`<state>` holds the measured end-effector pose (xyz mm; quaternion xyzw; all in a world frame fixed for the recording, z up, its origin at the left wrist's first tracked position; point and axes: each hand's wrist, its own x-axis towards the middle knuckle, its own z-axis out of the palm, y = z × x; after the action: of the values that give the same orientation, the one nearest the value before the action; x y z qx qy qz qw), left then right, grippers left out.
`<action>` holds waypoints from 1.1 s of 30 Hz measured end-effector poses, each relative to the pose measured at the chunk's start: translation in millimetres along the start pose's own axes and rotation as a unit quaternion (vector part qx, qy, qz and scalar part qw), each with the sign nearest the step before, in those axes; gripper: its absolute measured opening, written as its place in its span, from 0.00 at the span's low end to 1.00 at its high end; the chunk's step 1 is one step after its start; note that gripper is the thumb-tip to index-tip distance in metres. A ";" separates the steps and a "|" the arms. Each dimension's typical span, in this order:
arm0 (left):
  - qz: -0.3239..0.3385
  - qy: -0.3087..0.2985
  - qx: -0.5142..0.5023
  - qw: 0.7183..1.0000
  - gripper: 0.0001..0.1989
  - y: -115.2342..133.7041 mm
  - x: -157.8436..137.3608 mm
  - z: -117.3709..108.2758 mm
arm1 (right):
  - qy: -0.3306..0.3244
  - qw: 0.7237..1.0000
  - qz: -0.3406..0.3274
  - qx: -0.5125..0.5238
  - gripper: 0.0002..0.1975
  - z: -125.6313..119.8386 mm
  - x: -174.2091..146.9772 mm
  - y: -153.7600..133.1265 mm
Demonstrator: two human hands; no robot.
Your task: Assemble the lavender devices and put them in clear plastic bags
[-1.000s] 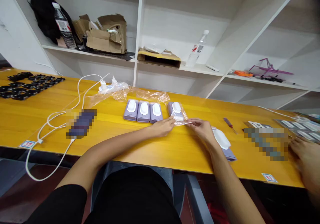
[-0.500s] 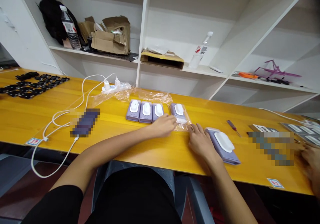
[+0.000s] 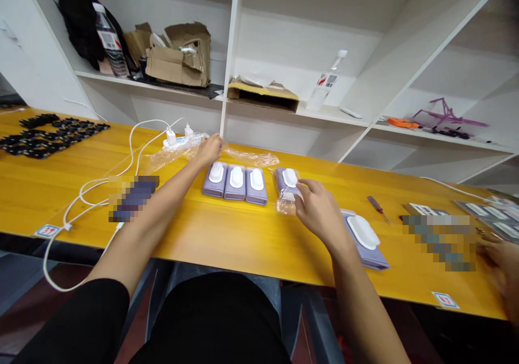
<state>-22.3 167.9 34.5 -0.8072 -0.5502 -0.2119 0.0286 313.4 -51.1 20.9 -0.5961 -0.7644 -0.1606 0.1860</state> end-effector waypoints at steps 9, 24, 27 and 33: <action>0.030 0.153 -0.250 0.956 0.08 63.3 -34.6 -14.9 | 0.163 0.939 -0.039 0.301 0.12 26.5 58.3 -54.9; 0.213 0.174 0.121 0.954 0.15 131.4 -143.8 -26.3 | -0.080 0.889 0.034 0.450 0.12 44.2 47.2 -88.0; 0.230 0.182 0.130 0.947 0.15 141.2 -151.8 -19.0 | -0.186 0.662 0.134 0.714 0.11 49.1 50.5 -75.3; 0.271 0.200 0.142 0.931 0.16 155.0 -160.1 -16.7 | 0.014 0.553 0.157 0.818 0.22 52.9 52.5 -68.6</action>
<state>63.3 -38.0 18.8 -0.8540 -0.3176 -0.2729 0.3087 230.3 2.0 -2.3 -0.2954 -0.4575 0.5573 0.6268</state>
